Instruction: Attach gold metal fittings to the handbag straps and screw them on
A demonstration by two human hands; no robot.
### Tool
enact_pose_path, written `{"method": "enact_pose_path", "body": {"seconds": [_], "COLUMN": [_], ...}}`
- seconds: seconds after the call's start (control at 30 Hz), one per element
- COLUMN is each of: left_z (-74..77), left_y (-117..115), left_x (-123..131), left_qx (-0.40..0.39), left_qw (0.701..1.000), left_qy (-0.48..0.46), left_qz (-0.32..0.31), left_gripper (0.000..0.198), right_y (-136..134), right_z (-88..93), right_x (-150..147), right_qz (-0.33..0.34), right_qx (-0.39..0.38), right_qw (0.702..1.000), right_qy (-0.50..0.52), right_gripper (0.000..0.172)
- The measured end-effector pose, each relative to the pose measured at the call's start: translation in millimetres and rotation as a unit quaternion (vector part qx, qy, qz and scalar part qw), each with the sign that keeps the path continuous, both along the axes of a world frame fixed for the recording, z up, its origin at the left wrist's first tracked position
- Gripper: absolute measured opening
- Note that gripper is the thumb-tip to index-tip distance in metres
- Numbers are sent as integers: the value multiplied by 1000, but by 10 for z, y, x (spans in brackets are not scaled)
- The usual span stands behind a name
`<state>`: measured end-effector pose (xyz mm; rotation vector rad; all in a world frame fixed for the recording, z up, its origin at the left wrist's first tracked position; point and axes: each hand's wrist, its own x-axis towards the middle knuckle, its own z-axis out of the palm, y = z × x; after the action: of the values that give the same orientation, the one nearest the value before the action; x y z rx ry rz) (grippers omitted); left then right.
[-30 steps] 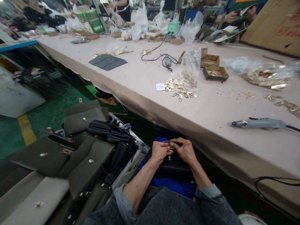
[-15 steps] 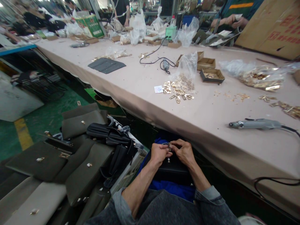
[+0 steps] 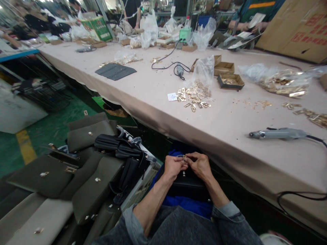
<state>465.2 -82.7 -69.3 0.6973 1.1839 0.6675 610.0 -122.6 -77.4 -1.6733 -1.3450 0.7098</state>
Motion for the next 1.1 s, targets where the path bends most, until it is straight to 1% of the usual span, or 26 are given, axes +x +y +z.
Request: {"method": "enact_pose_path", "body": {"seconds": [0.1, 0.17, 0.33, 0.4, 0.53, 0.67, 0.77, 0.83, 0.9, 0.97, 1.0, 1.03, 1.1], "left_z": [12, 22, 26, 23, 11, -19, -53, -69, -61, -15, 22, 67, 169], "left_y": [2, 4, 3, 0, -5, 1, 13, 18, 9, -21, -44, -69, -118], "left_x": [11, 19, 24, 22, 19, 11, 8, 9, 11, 14, 15, 18, 27], "left_qx": [0, -2, 0, 6, 21, 40, 56, 66, 76, 108, 140, 182, 278], "left_qw": [1000, 1000, 999, 999, 998, 995, 991, 988, 984, 978, 971, 960, 923], "left_qy": [10, 19, 41, 49, 65, 87, 107, 123, 138, 148, 153, 161, 198], "left_qz": [5, 8, 6, 2, -12, -37, -56, -68, -79, -100, -117, -138, -179], "left_gripper": [18, 18, 13, 11, 9, 7, 8, 8, 10, 13, 14, 16, 17], "right_y": [-10, -17, -26, -29, -32, -11, 30, 62, 87, 99, 100, 98, 89], "right_z": [-18, -17, 12, 12, 15, 67, 102, 106, 96, 80, 71, 62, 37], "right_x": [2, 16, 100, 138, 201, 256, 277, 277, 275, 277, 281, 286, 300], "right_qz": [-2, 9, 93, 114, 127, 161, 196, 197, 179, 164, 159, 154, 145], "right_qx": [-12, -18, -22, -25, -39, -75, -95, -101, -98, -93, -90, -87, -81], "right_qw": [1000, 999, 995, 992, 989, 975, 961, 957, 959, 961, 960, 958, 956], "right_qy": [18, 29, 23, 37, 68, 134, 172, 187, 195, 204, 214, 226, 244], "right_gripper": [19, 20, 34, 33, 28, 35, 35, 33, 32, 32, 34, 36, 38]}}
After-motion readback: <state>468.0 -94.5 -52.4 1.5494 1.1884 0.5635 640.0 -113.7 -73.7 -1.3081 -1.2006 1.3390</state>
